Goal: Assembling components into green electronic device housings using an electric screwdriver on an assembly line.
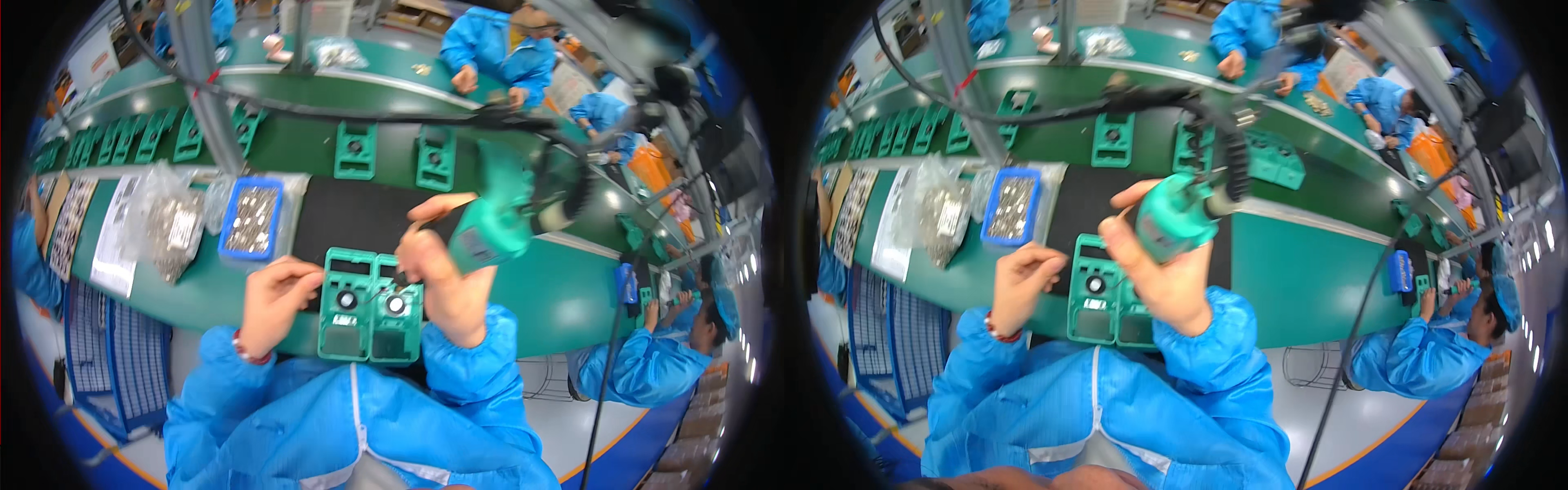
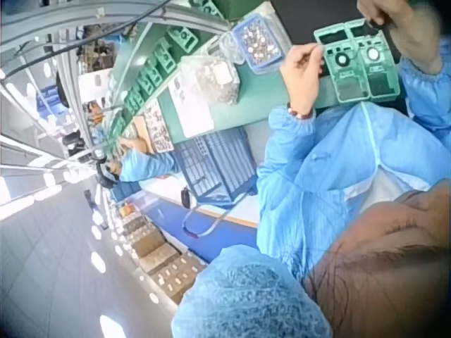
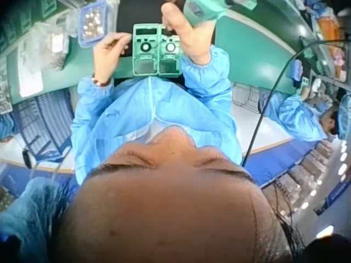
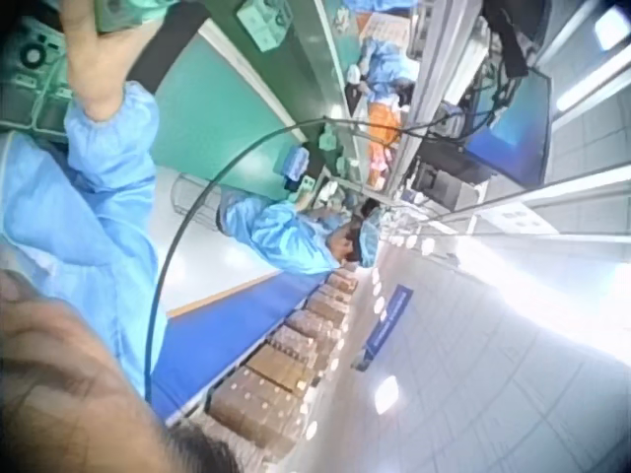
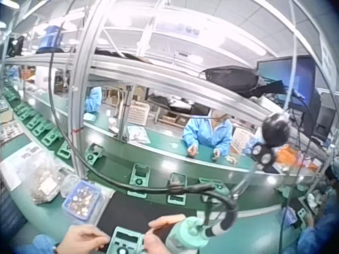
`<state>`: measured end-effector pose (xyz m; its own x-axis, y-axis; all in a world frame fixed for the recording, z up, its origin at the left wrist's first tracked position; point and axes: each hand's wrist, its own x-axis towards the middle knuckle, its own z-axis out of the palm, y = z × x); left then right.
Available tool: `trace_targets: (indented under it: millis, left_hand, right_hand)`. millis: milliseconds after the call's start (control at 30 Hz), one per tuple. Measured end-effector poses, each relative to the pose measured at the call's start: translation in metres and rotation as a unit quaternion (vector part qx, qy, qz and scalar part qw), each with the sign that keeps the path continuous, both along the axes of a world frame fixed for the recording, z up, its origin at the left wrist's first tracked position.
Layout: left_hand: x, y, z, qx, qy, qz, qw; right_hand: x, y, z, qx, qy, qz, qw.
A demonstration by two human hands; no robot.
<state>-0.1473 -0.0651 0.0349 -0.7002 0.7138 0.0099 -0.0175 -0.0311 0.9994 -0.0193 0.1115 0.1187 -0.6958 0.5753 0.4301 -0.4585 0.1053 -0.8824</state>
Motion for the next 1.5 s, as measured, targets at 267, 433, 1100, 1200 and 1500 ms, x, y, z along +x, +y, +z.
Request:
trace_targets:
  millis: [267,433,1100,1200,1500]
  left_hand:
    - [0.033,0.014,-0.017,0.053,0.325,-0.038,0.944]
    - [0.039,0.014,-0.021,0.073,0.394,-0.017,0.916]
    - [0.04,0.017,-0.023,0.108,0.447,-0.013,0.888]
    - [0.042,0.011,-0.032,0.084,0.449,-0.036,0.889]
    - [0.041,0.015,-0.024,0.095,0.42,-0.069,0.9]
  right_hand:
    - [0.001,-0.007,0.002,-0.009,0.025,0.052,0.998]
    - [0.009,-0.02,0.004,-0.034,0.021,0.103,0.994]
    - [0.015,-0.028,0.001,-0.09,0.002,0.181,0.979]
    - [0.011,-0.034,-0.001,-0.07,-0.01,0.145,0.987]
    - [0.015,-0.031,-0.002,-0.106,-0.008,0.184,0.977]
